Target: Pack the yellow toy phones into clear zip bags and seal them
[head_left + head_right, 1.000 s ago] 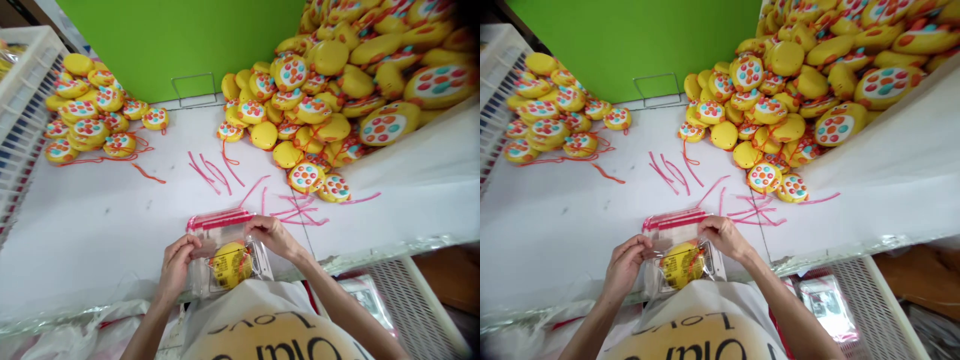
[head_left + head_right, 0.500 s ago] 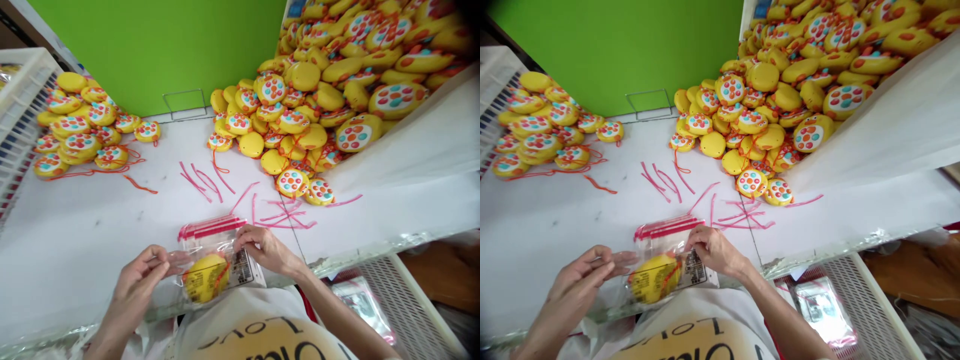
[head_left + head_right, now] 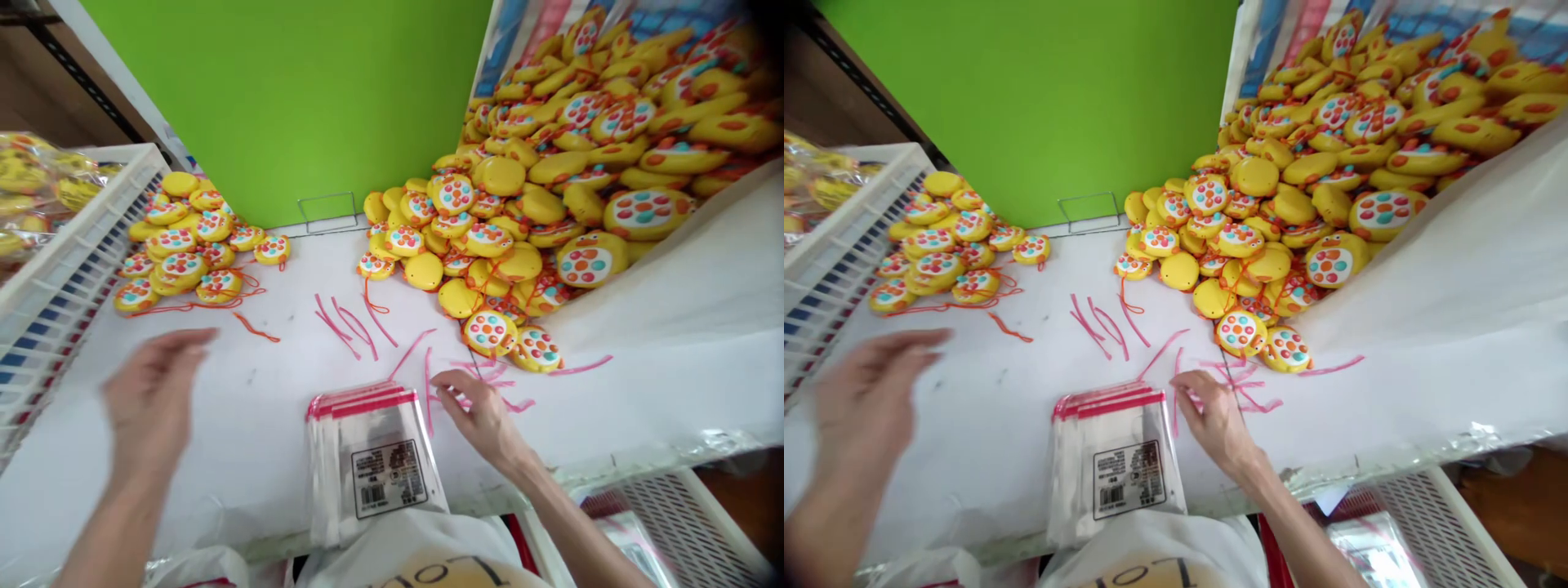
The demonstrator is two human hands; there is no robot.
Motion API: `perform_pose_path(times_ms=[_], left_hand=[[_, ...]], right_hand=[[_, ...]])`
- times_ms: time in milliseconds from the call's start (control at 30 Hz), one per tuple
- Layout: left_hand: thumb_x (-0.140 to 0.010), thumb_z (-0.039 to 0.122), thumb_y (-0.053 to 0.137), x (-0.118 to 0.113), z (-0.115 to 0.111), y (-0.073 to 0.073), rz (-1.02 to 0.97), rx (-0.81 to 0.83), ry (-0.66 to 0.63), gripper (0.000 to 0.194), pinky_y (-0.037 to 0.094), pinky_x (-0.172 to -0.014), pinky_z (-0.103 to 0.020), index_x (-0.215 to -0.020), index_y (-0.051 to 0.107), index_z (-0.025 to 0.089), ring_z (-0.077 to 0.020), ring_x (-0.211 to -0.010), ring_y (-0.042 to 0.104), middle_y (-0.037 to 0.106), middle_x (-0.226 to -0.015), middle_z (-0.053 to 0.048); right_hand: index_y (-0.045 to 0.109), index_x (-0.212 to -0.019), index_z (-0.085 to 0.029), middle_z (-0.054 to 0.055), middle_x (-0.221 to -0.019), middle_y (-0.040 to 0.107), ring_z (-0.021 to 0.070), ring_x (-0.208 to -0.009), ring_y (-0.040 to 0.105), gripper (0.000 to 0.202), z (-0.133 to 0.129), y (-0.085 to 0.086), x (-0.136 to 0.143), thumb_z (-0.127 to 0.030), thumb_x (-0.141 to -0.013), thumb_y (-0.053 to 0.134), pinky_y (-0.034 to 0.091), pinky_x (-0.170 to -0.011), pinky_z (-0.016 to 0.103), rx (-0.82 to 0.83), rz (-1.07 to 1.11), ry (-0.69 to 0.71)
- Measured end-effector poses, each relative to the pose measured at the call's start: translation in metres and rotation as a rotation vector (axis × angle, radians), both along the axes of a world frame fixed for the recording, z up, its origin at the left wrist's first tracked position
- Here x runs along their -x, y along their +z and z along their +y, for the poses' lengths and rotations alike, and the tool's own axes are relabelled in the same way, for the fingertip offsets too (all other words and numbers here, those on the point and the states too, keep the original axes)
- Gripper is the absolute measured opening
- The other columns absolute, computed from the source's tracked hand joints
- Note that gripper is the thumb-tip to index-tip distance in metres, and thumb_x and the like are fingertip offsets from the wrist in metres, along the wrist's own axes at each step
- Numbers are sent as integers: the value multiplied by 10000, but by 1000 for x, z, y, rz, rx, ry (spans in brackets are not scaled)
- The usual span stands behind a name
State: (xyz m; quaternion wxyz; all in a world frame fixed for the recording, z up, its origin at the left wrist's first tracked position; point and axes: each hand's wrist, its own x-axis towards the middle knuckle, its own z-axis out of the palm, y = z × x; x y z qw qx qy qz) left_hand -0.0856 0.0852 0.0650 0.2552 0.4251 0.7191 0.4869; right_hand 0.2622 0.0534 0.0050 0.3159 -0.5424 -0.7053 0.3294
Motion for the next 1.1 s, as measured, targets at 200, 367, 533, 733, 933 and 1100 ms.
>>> perform_pose_path(times_ms=[200,367,533,733,933,1100], left_hand=[[-625,353,768,-99,65,-35,-744,223,-360,332,487,-667,-268,-817,646,112,-203,-775,660,699,-785,-92],[-740,315,689,-177,148,-36,-894,347,-353,231,484,-558,-272,-775,591,109,-179,-603,648,665,-716,-95],[-826,444,579,-226,211,-41,-922,413,-192,321,446,-477,-236,-797,517,130,-122,-452,560,566,-573,-19],[-819,427,578,-238,222,-47,-917,390,-102,293,322,-386,-171,-741,500,156,-61,-350,433,468,-473,54],[-734,436,620,-189,144,-39,-958,410,-230,305,343,-375,-192,-657,528,156,-89,-376,473,488,-462,29],[-651,361,703,-157,53,-42,-957,415,-302,244,343,-387,-200,-673,558,166,-95,-413,481,541,-519,27]], right_hand=[[562,-1026,-229,45,-907,610,166,-807,596,177,-46,-12,22,-180,-909,438,476,-720,275,64,118,112],[555,-986,-262,30,-894,606,167,-772,604,154,-59,-18,15,-217,-921,423,482,-699,267,133,164,63],[545,-980,-264,31,-875,602,166,-757,606,162,-53,-25,10,-223,-928,396,485,-692,270,153,181,97],[561,-980,-262,29,-868,614,155,-751,612,174,-50,-27,7,-214,-924,403,490,-683,255,148,223,111],[604,-933,-232,28,-838,645,159,-731,605,124,-31,-19,-3,-246,-902,484,487,-672,260,98,251,-107],[612,-1037,-211,69,-988,664,186,-874,620,244,-4,-10,10,-377,-864,565,507,-720,278,281,572,-240]])
